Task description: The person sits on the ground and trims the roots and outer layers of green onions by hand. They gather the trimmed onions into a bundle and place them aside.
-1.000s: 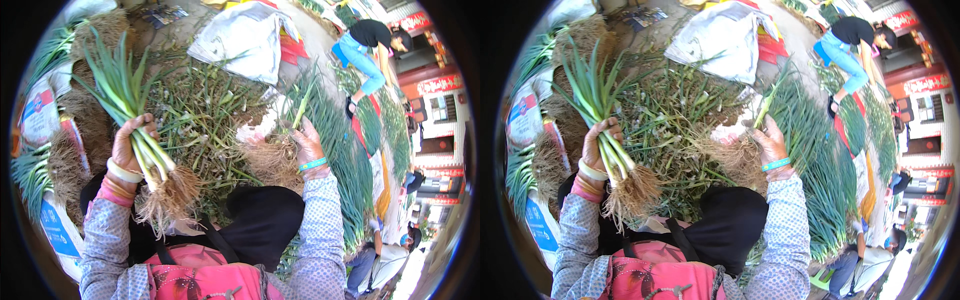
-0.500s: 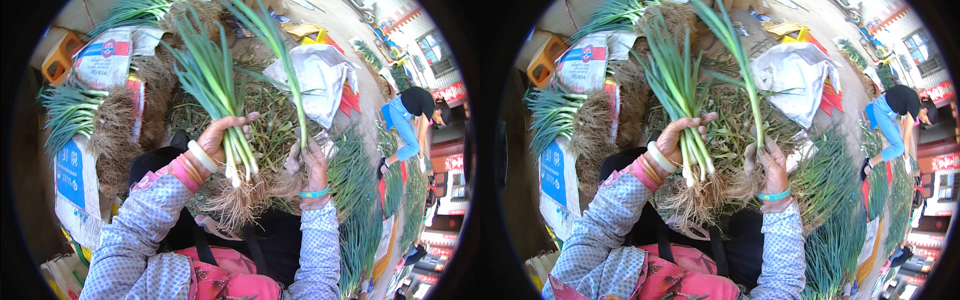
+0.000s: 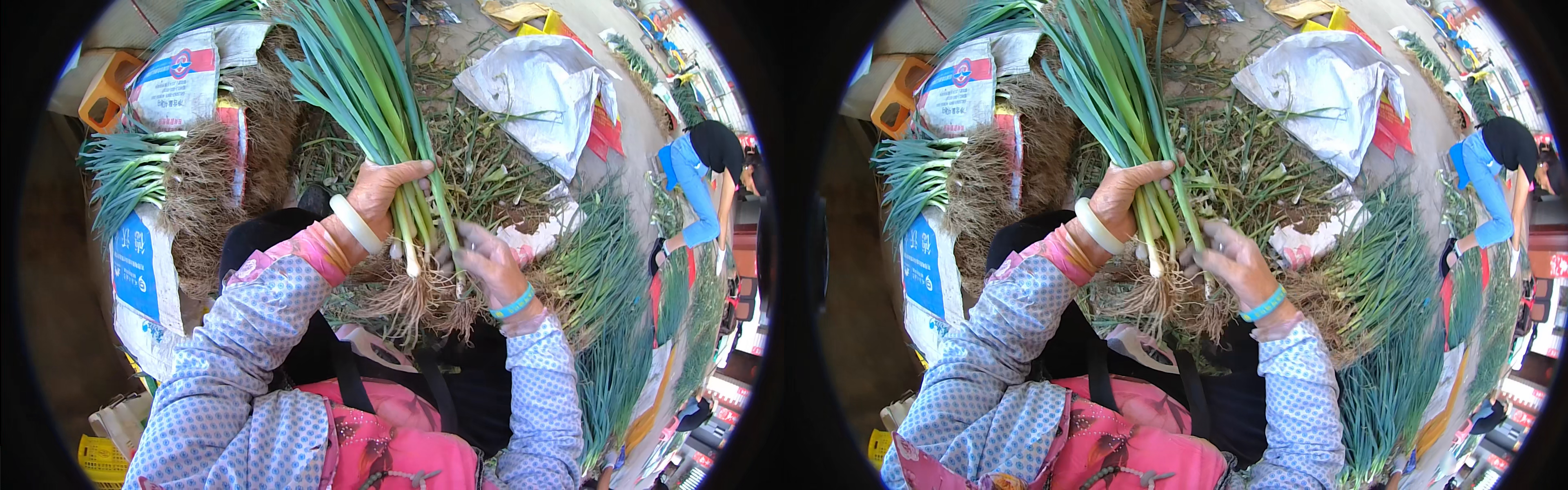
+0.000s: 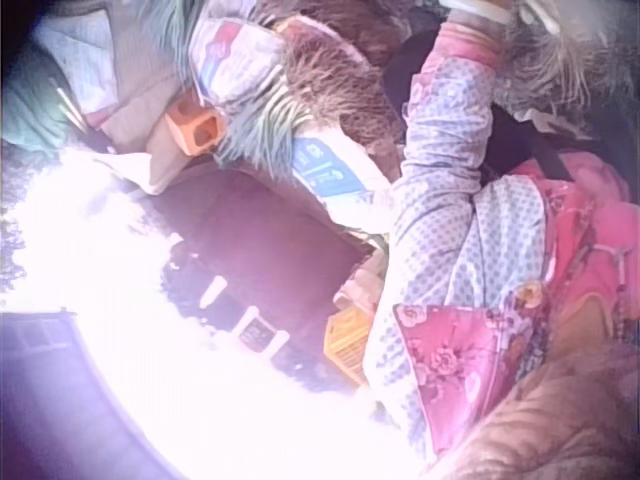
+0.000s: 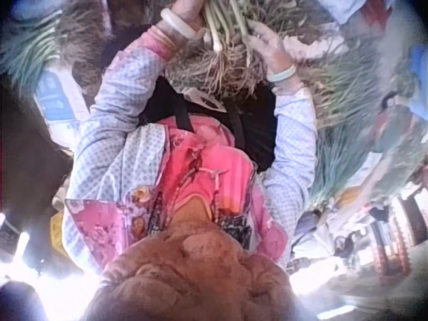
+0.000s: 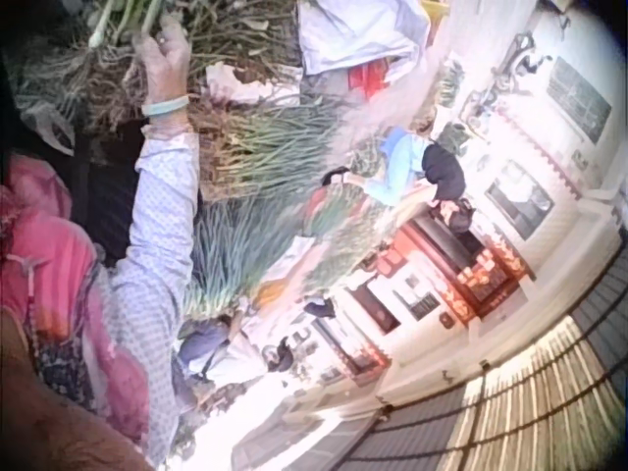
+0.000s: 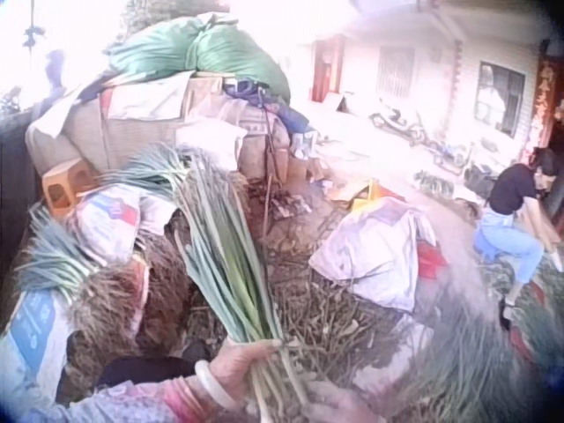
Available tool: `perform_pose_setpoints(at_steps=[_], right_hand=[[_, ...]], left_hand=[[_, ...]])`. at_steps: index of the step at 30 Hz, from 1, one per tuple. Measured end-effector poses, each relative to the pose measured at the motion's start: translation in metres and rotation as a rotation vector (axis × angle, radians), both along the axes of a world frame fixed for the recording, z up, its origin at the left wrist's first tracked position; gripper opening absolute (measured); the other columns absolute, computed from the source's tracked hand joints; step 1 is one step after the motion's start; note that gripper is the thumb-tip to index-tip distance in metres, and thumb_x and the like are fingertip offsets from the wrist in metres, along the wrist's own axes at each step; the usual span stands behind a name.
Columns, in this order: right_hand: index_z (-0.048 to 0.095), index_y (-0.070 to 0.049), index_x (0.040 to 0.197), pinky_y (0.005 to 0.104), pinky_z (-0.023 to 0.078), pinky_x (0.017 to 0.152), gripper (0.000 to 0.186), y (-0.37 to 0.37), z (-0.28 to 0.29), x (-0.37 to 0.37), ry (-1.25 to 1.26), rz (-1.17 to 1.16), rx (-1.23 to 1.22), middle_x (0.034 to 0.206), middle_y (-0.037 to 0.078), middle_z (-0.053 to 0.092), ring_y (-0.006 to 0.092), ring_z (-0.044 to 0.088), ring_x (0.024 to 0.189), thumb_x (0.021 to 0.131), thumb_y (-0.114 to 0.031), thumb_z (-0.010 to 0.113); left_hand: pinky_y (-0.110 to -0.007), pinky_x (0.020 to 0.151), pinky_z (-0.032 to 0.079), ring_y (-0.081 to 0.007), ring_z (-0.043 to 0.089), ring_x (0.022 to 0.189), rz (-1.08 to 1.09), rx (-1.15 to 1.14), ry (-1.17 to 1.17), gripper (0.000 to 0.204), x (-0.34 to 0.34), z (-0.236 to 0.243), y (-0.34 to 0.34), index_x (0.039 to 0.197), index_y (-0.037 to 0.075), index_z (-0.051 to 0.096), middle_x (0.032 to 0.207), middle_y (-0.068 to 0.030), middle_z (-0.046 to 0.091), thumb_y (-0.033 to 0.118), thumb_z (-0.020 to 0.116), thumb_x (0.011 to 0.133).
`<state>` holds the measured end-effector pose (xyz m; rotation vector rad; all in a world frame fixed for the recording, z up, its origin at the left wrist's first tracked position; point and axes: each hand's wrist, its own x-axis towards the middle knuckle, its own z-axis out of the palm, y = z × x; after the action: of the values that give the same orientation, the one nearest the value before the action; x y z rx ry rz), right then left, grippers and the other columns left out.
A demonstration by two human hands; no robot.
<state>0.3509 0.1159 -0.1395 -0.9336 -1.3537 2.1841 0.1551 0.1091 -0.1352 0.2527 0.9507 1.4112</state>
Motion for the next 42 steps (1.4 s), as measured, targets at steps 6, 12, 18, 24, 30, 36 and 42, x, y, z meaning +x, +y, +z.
perform_pose_setpoints(at_steps=[6,12,18,24,30,36,42], right_hand=[[0.060,-0.001,0.102,0.0179,0.043,0.045,0.024,-0.009,-0.009,-0.035,-0.140,-0.472,0.217,0.070,0.003,0.060,0.0061,0.054,0.053,0.084,-0.017,0.061],[0.063,-0.001,0.101,0.0188,0.043,0.047,0.020,-0.013,-0.018,-0.032,-0.143,-0.582,0.327,0.073,0.002,0.061,0.0049,0.052,0.055,0.084,-0.012,0.060],[0.056,0.000,0.101,0.0197,0.044,0.053,0.017,-0.008,-0.016,-0.029,-0.148,-0.517,0.347,0.074,0.000,0.058,0.0051,0.052,0.061,0.084,-0.006,0.056],[0.056,0.000,0.094,0.0217,0.045,0.063,0.013,-0.011,-0.023,-0.024,-0.182,-0.555,0.538,0.080,0.003,0.058,0.0079,0.054,0.071,0.083,-0.006,0.058],[0.054,-0.003,0.095,0.0330,0.048,0.080,0.015,-0.014,-0.005,-0.003,0.198,-0.524,0.071,0.079,0.008,0.063,0.0174,0.061,0.084,0.090,-0.016,0.051],[0.054,-0.001,0.101,0.0322,0.049,0.062,0.016,-0.038,0.018,0.042,0.227,-0.716,0.097,0.061,0.001,0.047,0.0116,0.050,0.058,0.089,-0.010,0.051],[0.052,-0.002,0.102,0.0262,0.043,0.060,0.017,-0.046,0.020,0.049,0.148,-0.699,0.172,0.061,-0.001,0.043,0.0099,0.043,0.057,0.090,-0.015,0.051]], left_hand=[[-0.025,0.054,0.049,-0.0110,0.054,0.059,0.008,-0.054,0.022,0.017,0.021,-0.002,-0.005,0.092,0.001,0.062,0.070,-0.0025,0.058,0.007,0.064,0.076],[-0.025,0.052,0.047,-0.0106,0.053,0.058,0.037,-0.045,0.092,0.018,0.029,-0.010,0.000,0.093,0.003,0.062,0.071,-0.0021,0.058,0.007,0.065,0.075],[-0.023,0.053,0.048,-0.0074,0.053,0.059,-0.103,-0.061,-0.037,0.021,0.027,-0.016,0.001,0.098,0.001,0.061,0.072,-0.0017,0.059,0.010,0.062,0.079],[-0.024,0.051,0.048,-0.0090,0.053,0.054,-0.053,-0.130,0.087,0.019,0.036,-0.021,0.003,0.095,0.001,0.062,0.066,-0.0009,0.057,0.010,0.062,0.078],[-0.023,0.052,0.048,-0.0105,0.053,0.053,-0.025,-0.150,0.102,0.014,0.008,-0.014,0.009,0.086,-0.001,0.064,0.062,-0.0017,0.056,0.009,0.061,0.077],[-0.024,0.052,0.046,-0.0121,0.051,0.053,0.138,-0.106,0.065,0.010,-0.024,-0.015,0.018,0.083,0.000,0.062,0.060,-0.0010,0.054,0.009,0.059,0.079],[-0.023,0.052,0.046,-0.0124,0.052,0.053,0.181,-0.139,0.106,0.010,-0.024,-0.021,0.021,0.082,0.000,0.062,0.059,-0.0008,0.054,0.010,0.059,0.080]])
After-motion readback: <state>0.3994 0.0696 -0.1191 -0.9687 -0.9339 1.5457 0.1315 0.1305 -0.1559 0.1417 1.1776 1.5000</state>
